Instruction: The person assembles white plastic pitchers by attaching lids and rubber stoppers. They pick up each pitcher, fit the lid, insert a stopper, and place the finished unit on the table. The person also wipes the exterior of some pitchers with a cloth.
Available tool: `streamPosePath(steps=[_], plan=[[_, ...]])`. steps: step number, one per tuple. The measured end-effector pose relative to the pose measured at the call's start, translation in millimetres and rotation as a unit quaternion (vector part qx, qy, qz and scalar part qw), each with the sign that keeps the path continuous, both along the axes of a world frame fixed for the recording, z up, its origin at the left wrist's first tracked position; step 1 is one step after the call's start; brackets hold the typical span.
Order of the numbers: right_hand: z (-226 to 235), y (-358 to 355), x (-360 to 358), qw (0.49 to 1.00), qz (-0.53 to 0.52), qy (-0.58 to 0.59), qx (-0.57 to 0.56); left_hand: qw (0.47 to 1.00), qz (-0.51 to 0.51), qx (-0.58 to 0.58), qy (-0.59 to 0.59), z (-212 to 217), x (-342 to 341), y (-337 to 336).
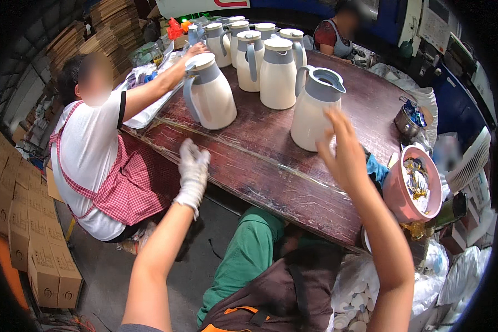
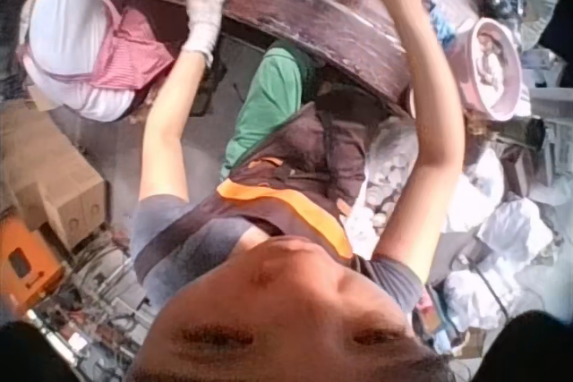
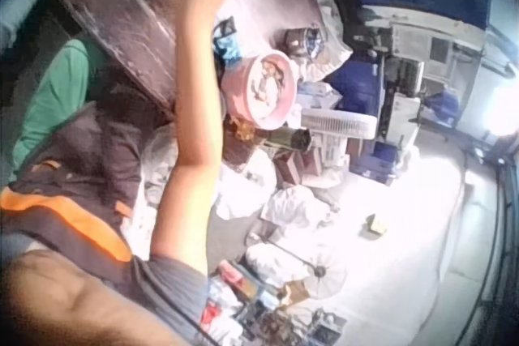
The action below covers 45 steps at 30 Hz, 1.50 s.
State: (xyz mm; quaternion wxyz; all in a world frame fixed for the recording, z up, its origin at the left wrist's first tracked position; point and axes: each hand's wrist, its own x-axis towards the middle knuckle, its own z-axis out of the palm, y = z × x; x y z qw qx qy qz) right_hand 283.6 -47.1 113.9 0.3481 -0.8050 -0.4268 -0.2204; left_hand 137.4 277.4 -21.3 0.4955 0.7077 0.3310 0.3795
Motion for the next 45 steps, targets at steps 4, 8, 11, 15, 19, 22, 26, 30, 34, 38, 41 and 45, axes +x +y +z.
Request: streamPosePath(steps=[4, 8, 11, 15, 19, 22, 26, 30, 34, 38, 41, 45], plan=[[30.1, 39.8, 75.5, 0.986, -0.135, 0.012, -0.099, 0.978, -0.191, -0.076, -0.022, -22.8, -37.6, -65.3], [35.1, 21.9, 69.9, 0.967, -0.182, 0.028, -0.176, 0.955, -0.255, -0.148, 0.016, -3.0, -55.9, -93.8], [18.6, -17.3, 28.4, 0.987, -0.133, 0.000, -0.090, 0.957, -0.283, -0.062, 0.003, 16.7, -48.8, -112.1], [2.7, -87.1, -66.4, 0.999, -0.025, 0.039, 0.006, 0.900, -0.195, 0.389, -0.010, 113.6, -45.2, -167.2], [-1.2, -155.1, -136.1, 0.972, 0.192, 0.133, 0.018, 0.901, -0.433, -0.020, -0.019, 128.6, -55.1, -213.2], [-37.5, -222.5, -169.8, 0.950, -0.004, 0.293, 0.108, 0.878, -0.476, -0.037, 0.043, 97.6, -68.5, -230.0], [-169.8, -340.2, -209.7, 0.715, -0.148, 0.677, -0.093, 0.860, -0.451, -0.194, 0.142, 88.1, -84.9, -245.7], [-361.0, -413.6, -254.8, 0.663, -0.303, 0.494, -0.474, 0.807, -0.507, -0.216, 0.212, 88.5, -90.4, -275.7], [-408.1, -408.3, -281.3, 0.665, -0.346, 0.502, -0.431, 0.798, -0.525, -0.137, 0.262, 85.5, -90.6, -283.7], [-423.5, -422.8, -296.3, 0.670, -0.318, 0.613, -0.275, 0.782, -0.528, -0.184, 0.274, 86.1, -89.7, -286.7], [-374.8, -430.8, -274.4, 0.624, -0.339, 0.692, -0.129, 0.784, -0.524, -0.123, 0.309, 94.9, -95.0, -286.0], [-211.3, -394.8, -236.0, 0.564, -0.131, 0.779, 0.242, 0.776, -0.549, -0.083, 0.301, 92.6, -99.9, -293.7]])
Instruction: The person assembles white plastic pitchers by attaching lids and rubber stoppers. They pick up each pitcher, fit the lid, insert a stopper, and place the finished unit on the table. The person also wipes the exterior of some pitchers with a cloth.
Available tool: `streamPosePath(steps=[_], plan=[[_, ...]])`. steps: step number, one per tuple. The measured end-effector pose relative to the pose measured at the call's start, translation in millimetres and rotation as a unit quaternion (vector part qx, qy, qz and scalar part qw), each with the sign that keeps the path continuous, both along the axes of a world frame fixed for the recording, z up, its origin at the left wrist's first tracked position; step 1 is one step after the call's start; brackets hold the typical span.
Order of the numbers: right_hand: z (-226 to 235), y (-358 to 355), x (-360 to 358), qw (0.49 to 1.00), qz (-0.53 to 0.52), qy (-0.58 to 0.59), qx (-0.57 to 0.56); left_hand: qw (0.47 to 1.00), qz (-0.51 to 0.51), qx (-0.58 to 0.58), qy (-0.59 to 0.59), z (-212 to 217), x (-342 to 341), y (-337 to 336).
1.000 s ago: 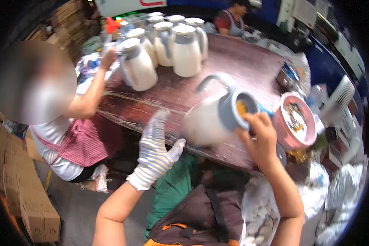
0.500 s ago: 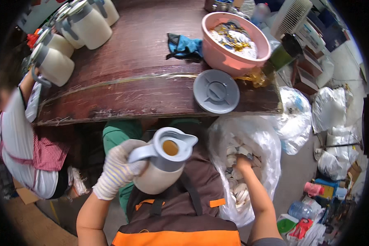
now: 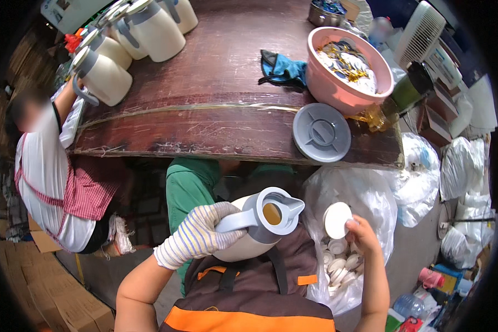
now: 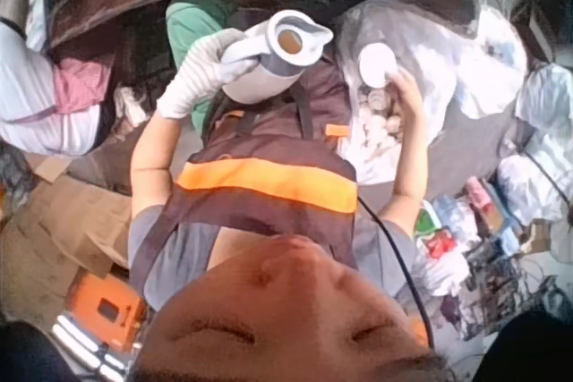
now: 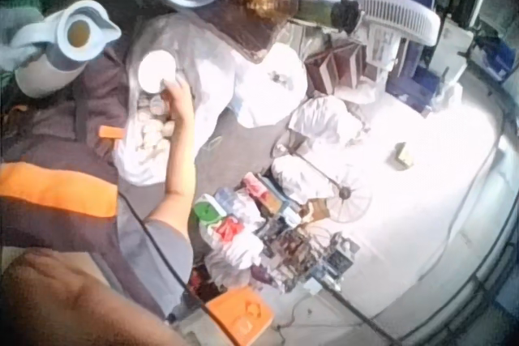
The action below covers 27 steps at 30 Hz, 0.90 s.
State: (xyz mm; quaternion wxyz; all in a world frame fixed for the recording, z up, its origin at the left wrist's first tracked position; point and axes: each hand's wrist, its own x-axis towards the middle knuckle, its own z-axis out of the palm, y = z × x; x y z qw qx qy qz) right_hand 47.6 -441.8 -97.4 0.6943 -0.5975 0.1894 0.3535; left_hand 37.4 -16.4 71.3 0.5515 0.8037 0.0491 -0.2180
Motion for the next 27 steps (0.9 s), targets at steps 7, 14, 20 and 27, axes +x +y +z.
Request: streamPosePath(steps=[7, 14, 20, 27], plan=[[127.9, 137.2, 67.5, 0.957, 0.212, -0.180, 0.087, 0.998, -0.050, -0.013, -0.028, 2.1, -13.5, -11.9], [154.8, 179.0, 56.0, 0.839, 0.232, -0.466, -0.158, 0.998, -0.047, 0.004, -0.048, -14.5, -25.4, 12.1], [150.3, 192.5, 53.0, 0.895, 0.200, -0.373, -0.140, 0.995, -0.087, 0.002, -0.053, -8.2, -24.0, 11.4], [153.4, 205.6, 61.2, 0.727, 0.246, -0.582, -0.270, 0.996, -0.069, 0.009, -0.064, -13.8, -25.7, 10.1]])
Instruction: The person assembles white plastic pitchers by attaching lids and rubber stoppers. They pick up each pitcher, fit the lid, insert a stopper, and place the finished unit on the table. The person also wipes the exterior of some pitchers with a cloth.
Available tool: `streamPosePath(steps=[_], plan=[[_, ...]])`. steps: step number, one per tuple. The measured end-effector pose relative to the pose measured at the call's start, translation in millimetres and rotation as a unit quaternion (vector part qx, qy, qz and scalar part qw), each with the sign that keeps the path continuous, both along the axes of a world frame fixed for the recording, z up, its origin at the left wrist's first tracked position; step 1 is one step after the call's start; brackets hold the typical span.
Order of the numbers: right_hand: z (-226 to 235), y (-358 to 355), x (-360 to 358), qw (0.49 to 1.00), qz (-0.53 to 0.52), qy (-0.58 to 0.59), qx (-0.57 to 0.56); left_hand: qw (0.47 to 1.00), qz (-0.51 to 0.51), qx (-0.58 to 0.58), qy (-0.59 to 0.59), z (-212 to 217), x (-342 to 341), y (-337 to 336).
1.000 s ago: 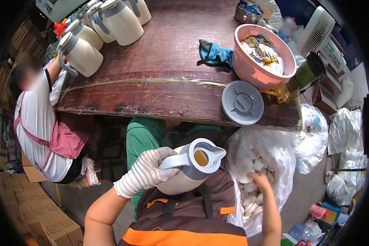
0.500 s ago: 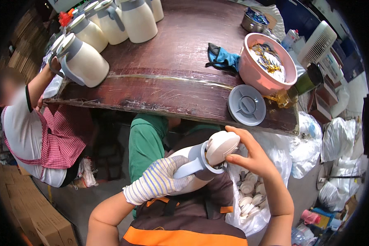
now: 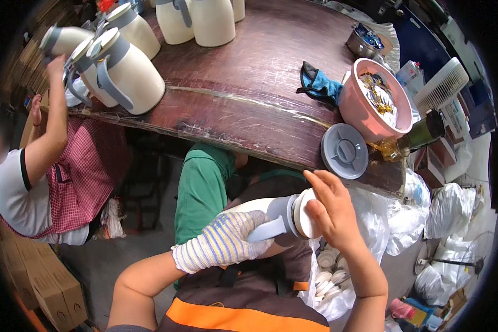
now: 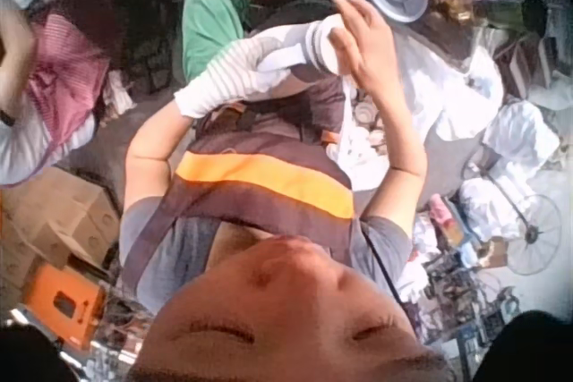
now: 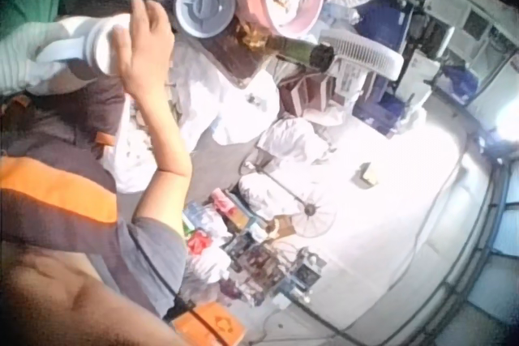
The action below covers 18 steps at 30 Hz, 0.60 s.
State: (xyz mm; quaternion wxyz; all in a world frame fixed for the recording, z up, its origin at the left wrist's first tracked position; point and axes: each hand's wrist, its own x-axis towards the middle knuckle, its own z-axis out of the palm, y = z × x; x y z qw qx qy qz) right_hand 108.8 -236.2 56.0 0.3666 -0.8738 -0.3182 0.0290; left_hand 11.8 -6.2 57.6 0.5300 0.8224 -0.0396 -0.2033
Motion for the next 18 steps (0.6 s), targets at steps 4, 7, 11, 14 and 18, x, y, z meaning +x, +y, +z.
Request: streamPosePath(steps=[4, 7, 11, 14, 18], plan=[[6.7, 11.0, -27.3, 0.998, 0.051, -0.017, -0.014, 1.000, -0.012, 0.011, 0.023, 5.1, -0.3, 2.4], [-4.3, 7.9, -22.8, 0.994, 0.095, -0.044, 0.026, 1.000, -0.022, 0.006, -0.005, 2.0, -0.3, 7.5], [5.4, 11.3, -15.4, 0.974, 0.203, -0.091, 0.054, 0.999, -0.018, -0.031, -0.011, -11.8, 13.2, 26.7], [16.6, 22.2, -19.1, 0.946, 0.285, -0.137, 0.075, 0.998, -0.016, -0.053, -0.034, -21.6, 38.5, 33.7], [25.8, 36.6, -38.2, 0.892, 0.384, -0.203, 0.126, 0.989, -0.030, -0.121, -0.078, -59.9, 65.3, 11.8]])
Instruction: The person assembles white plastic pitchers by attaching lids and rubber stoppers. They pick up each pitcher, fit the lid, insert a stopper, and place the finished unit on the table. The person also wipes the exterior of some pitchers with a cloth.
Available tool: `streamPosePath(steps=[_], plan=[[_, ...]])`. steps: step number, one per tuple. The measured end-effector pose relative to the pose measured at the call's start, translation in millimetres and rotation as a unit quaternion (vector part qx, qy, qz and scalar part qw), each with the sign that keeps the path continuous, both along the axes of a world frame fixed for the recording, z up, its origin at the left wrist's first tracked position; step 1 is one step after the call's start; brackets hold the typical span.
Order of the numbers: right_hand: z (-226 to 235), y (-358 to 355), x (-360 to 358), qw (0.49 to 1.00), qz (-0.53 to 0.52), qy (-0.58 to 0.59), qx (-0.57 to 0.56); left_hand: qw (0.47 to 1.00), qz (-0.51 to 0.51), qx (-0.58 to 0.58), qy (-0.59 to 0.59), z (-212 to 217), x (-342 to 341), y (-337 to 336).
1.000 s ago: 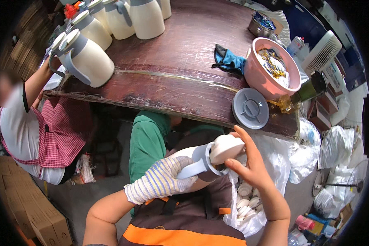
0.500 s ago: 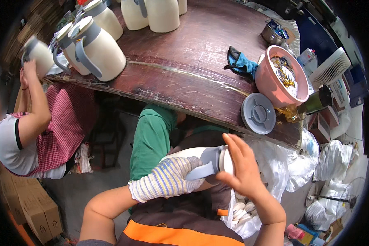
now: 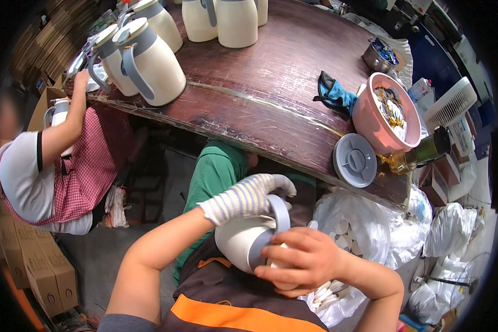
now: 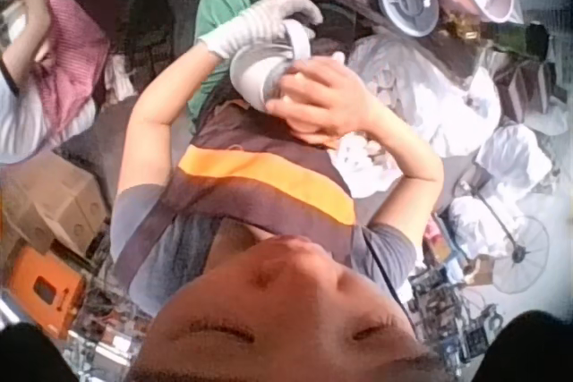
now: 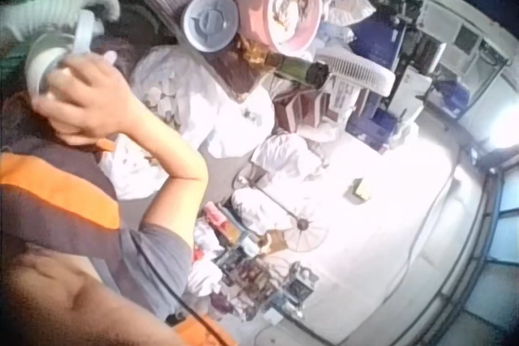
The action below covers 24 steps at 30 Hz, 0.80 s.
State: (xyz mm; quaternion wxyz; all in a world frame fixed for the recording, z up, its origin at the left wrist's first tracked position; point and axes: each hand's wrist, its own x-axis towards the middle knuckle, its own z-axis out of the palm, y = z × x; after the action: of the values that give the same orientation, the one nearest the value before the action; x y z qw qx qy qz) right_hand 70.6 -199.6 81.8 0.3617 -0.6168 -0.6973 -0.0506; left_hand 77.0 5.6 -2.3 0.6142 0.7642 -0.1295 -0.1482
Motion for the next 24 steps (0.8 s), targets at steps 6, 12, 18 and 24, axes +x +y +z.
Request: streamPosePath(steps=[6, 12, 18, 24], plan=[[-18.5, -13.9, 8.2, 0.978, -0.167, 0.105, -0.070, 0.989, 0.060, 0.121, 0.052, 12.9, -8.6, 7.1], [-47.4, -23.7, 34.8, 0.850, -0.378, 0.322, -0.174, 0.970, 0.015, 0.241, 0.008, 55.2, -52.2, -29.8], [-17.6, -29.5, 13.3, 0.960, -0.165, 0.159, -0.162, 0.992, 0.073, 0.031, 0.100, 24.4, -27.5, 30.4], [-38.2, -32.2, 21.6, 0.882, -0.328, 0.282, -0.189, 0.977, 0.038, 0.190, 0.089, 47.5, -44.0, -14.2]])
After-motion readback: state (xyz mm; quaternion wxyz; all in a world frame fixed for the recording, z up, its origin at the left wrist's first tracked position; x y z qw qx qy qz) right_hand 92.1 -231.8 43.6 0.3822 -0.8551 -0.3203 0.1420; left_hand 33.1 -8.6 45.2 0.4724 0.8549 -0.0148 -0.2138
